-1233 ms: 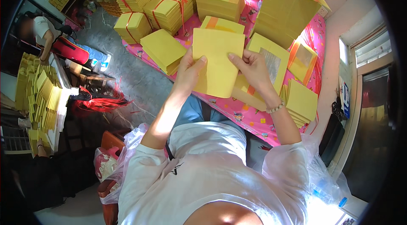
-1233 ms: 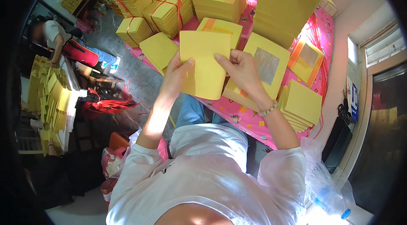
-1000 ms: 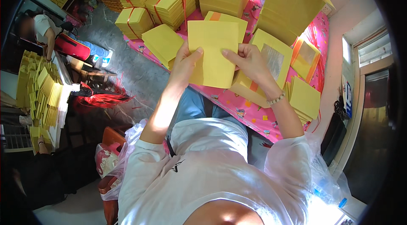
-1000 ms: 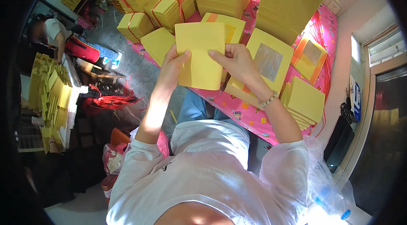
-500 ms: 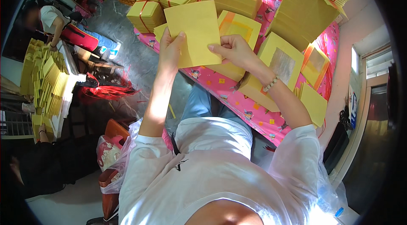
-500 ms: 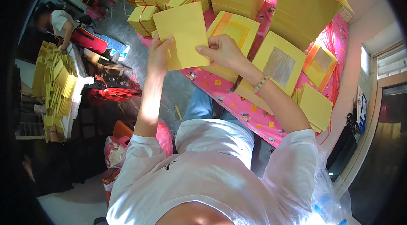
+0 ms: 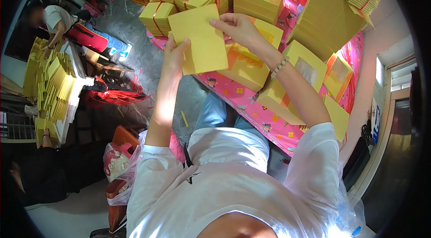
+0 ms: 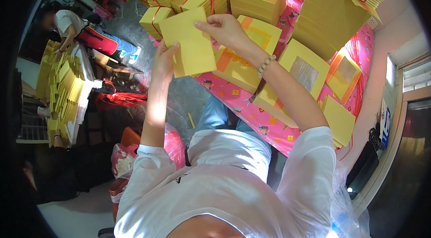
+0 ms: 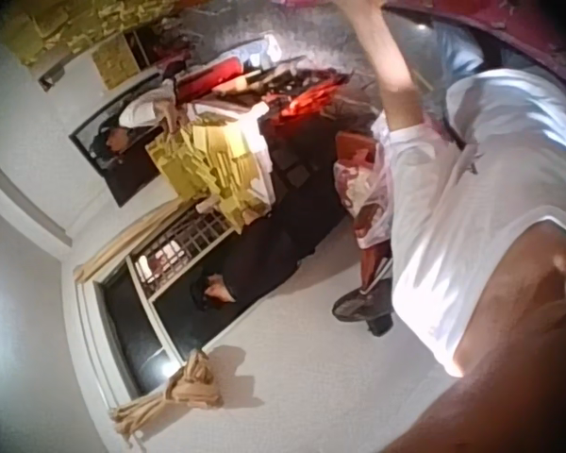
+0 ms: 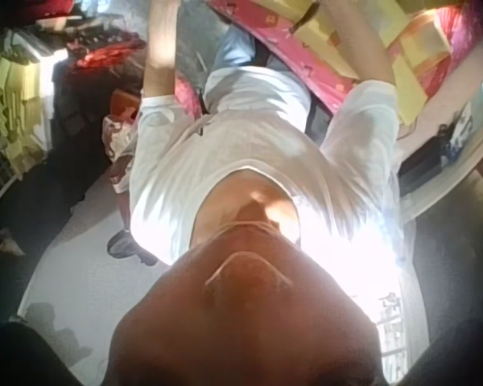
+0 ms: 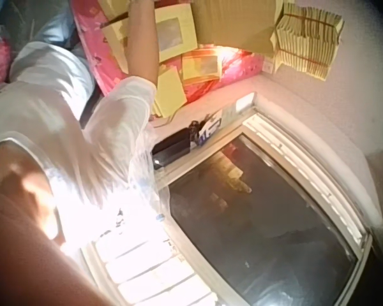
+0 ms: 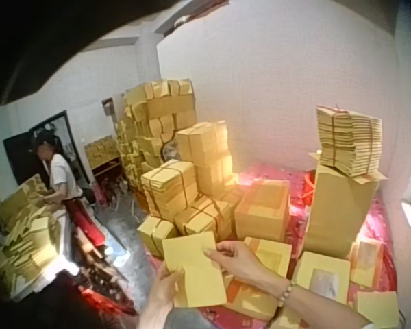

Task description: The person repeatedly picks up yellow paper sheets from a stack on a table, folds them in half, and places them onto a separate pile. The process is continuous and repetitive throughout the clip, with the person handling the paper by hand without tools.

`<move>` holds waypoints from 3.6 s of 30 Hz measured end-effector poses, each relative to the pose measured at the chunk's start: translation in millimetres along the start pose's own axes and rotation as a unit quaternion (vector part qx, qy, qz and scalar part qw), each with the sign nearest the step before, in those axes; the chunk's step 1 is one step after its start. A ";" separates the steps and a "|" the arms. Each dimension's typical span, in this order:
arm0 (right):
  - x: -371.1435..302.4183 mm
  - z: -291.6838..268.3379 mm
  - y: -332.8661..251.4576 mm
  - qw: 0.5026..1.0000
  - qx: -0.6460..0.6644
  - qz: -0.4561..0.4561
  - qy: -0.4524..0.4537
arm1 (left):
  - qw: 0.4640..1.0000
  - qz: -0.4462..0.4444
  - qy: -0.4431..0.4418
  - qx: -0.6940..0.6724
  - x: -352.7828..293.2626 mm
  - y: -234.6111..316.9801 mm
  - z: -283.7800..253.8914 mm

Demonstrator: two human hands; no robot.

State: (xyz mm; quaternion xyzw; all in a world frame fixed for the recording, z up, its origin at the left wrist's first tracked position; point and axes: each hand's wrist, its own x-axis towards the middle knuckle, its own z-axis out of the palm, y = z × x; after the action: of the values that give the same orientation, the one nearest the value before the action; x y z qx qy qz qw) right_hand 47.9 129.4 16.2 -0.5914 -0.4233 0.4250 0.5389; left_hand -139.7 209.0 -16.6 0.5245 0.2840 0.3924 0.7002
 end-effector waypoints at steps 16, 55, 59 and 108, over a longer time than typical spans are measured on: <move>-11.2 -33.8 45.8 0.981 -0.191 -0.034 0.018 | 0.988 -0.140 0.031 -0.055 45.4 -33.5 -53.7; -108.6 -46.9 51.0 0.897 -0.440 -0.045 0.005 | 0.962 0.007 0.148 0.231 40.3 -113.2 -59.9; -106.5 -47.6 51.3 0.915 -0.401 -0.040 0.025 | 0.969 -0.007 0.148 0.198 32.7 -106.2 -57.2; -123.5 -45.8 25.3 0.996 0.068 -0.057 0.021 | 0.936 0.265 -0.149 0.179 -32.5 -30.0 83.5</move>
State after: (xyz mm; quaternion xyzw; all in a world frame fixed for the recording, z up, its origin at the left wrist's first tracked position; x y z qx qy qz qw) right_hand 58.3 -3.3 -0.7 -0.5375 -0.4148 0.4085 0.6100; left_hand -81.8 134.5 -21.7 0.7497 0.0927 0.4239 0.4997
